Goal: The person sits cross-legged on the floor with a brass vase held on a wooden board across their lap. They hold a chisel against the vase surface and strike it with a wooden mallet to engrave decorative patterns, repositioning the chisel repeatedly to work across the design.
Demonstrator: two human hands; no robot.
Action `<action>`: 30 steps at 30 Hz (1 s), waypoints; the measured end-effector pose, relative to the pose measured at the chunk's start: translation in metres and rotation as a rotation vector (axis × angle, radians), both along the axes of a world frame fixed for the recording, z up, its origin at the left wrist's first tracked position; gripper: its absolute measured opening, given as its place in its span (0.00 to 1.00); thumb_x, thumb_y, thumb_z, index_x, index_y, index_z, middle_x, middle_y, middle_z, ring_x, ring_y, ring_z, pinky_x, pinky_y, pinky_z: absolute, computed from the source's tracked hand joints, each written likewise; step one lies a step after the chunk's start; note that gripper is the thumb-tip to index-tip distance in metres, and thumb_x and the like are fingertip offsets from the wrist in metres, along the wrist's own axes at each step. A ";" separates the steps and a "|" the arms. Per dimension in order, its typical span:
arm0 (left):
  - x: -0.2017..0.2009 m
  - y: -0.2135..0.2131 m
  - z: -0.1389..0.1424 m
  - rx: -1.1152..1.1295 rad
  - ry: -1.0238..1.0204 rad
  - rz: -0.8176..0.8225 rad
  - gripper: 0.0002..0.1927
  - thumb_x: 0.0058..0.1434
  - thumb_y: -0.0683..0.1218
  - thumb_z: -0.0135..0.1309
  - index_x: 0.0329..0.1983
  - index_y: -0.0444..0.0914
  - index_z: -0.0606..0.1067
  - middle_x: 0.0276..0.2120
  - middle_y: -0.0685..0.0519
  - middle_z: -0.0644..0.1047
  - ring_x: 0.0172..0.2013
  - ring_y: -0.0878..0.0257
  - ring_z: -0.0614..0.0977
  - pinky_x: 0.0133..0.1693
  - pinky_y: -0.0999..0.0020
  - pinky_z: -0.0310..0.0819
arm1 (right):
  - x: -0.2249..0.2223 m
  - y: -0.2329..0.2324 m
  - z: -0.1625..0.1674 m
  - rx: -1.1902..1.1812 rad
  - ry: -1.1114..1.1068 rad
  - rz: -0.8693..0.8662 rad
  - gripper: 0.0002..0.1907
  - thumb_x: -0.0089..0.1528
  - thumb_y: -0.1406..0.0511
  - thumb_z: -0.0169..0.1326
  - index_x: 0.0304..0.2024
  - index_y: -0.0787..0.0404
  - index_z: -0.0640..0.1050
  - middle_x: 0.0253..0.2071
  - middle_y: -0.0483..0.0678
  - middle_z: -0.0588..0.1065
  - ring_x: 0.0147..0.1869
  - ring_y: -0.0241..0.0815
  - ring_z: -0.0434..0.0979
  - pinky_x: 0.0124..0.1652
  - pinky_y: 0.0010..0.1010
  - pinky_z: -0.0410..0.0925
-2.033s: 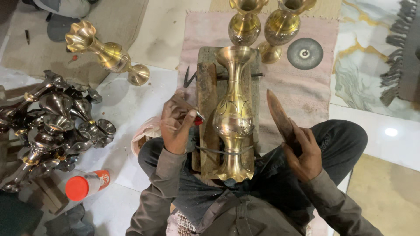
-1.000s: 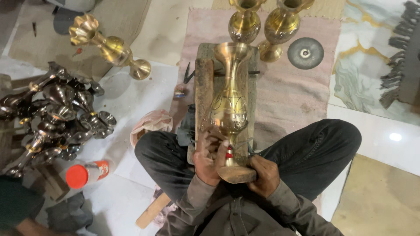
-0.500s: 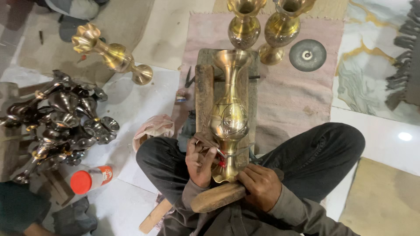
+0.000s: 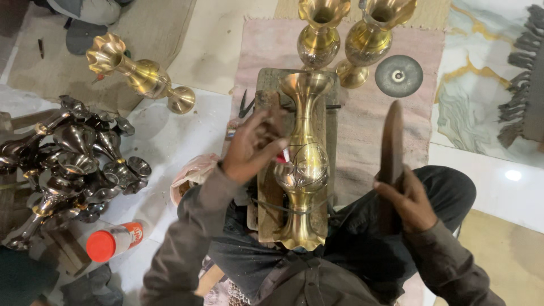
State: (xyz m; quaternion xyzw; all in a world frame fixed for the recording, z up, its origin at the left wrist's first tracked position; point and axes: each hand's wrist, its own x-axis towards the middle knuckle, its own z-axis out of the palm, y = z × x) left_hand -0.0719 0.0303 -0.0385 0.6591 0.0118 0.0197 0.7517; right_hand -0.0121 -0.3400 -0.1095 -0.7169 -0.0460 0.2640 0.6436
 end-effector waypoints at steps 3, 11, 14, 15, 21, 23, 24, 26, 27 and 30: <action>0.042 0.008 0.006 0.187 -0.040 -0.200 0.34 0.63 0.41 0.64 0.70 0.31 0.65 0.46 0.44 0.78 0.42 0.60 0.83 0.48 0.64 0.86 | 0.004 -0.006 0.012 0.217 0.030 -0.033 0.32 0.63 0.62 0.59 0.66 0.65 0.65 0.45 0.53 0.73 0.46 0.44 0.76 0.43 0.38 0.72; 0.102 0.003 0.006 0.364 0.122 -0.404 0.42 0.57 0.44 0.66 0.73 0.35 0.62 0.39 0.47 0.82 0.39 0.60 0.86 0.48 0.65 0.87 | -0.008 0.007 0.002 -0.059 -0.177 0.154 0.35 0.65 0.63 0.56 0.73 0.64 0.62 0.53 0.56 0.71 0.54 0.46 0.72 0.50 0.36 0.67; 0.114 0.002 0.002 0.412 0.147 -0.484 0.40 0.56 0.45 0.67 0.71 0.36 0.65 0.39 0.46 0.83 0.41 0.60 0.86 0.50 0.62 0.85 | -0.002 0.002 0.000 -0.116 -0.344 0.188 0.38 0.64 0.64 0.56 0.75 0.63 0.59 0.62 0.57 0.71 0.65 0.46 0.71 0.59 0.36 0.66; 0.119 0.001 0.000 0.418 0.146 -0.524 0.40 0.56 0.45 0.67 0.71 0.36 0.66 0.41 0.46 0.83 0.42 0.59 0.86 0.51 0.61 0.85 | 0.001 0.000 0.001 -0.178 -0.321 0.209 0.39 0.62 0.64 0.57 0.74 0.60 0.60 0.60 0.55 0.73 0.62 0.44 0.74 0.57 0.35 0.68; 0.138 -0.004 -0.010 0.425 0.138 -0.665 0.39 0.57 0.44 0.66 0.71 0.38 0.64 0.50 0.47 0.81 0.49 0.58 0.84 0.53 0.61 0.82 | 0.010 -0.002 0.008 -0.300 -0.373 0.222 0.37 0.59 0.66 0.60 0.72 0.57 0.66 0.48 0.53 0.76 0.50 0.45 0.77 0.49 0.36 0.69; 0.144 -0.007 -0.010 0.403 0.245 -0.688 0.39 0.56 0.44 0.67 0.70 0.39 0.64 0.50 0.47 0.80 0.50 0.59 0.83 0.53 0.62 0.82 | 0.011 -0.001 0.011 -0.358 -0.368 0.238 0.37 0.58 0.66 0.61 0.71 0.56 0.67 0.43 0.52 0.75 0.44 0.45 0.76 0.45 0.37 0.70; 0.146 -0.009 -0.010 0.441 0.219 -0.708 0.38 0.56 0.44 0.67 0.69 0.39 0.66 0.50 0.48 0.81 0.50 0.59 0.84 0.53 0.63 0.82 | 0.011 -0.001 0.011 -0.384 -0.395 0.267 0.37 0.58 0.66 0.61 0.70 0.56 0.67 0.42 0.52 0.74 0.42 0.46 0.75 0.43 0.38 0.69; 0.148 -0.013 -0.008 0.518 0.167 -0.747 0.35 0.57 0.44 0.66 0.68 0.39 0.69 0.50 0.49 0.81 0.49 0.61 0.84 0.53 0.63 0.81 | 0.011 0.000 0.011 -0.409 -0.435 0.320 0.38 0.57 0.65 0.61 0.70 0.56 0.68 0.40 0.52 0.73 0.40 0.46 0.74 0.42 0.38 0.69; 0.150 -0.016 -0.007 0.489 0.226 -0.771 0.35 0.56 0.44 0.66 0.67 0.39 0.70 0.47 0.49 0.82 0.47 0.61 0.84 0.52 0.63 0.82 | 0.010 0.000 0.011 -0.410 -0.444 0.343 0.38 0.56 0.65 0.61 0.70 0.56 0.68 0.40 0.52 0.73 0.40 0.46 0.75 0.42 0.37 0.69; 0.155 -0.021 -0.001 0.463 0.314 -0.819 0.34 0.55 0.43 0.66 0.66 0.38 0.71 0.41 0.50 0.83 0.42 0.62 0.85 0.48 0.64 0.82 | 0.009 0.003 0.009 -0.423 -0.388 0.366 0.38 0.56 0.65 0.62 0.70 0.54 0.67 0.40 0.51 0.74 0.39 0.46 0.76 0.41 0.37 0.70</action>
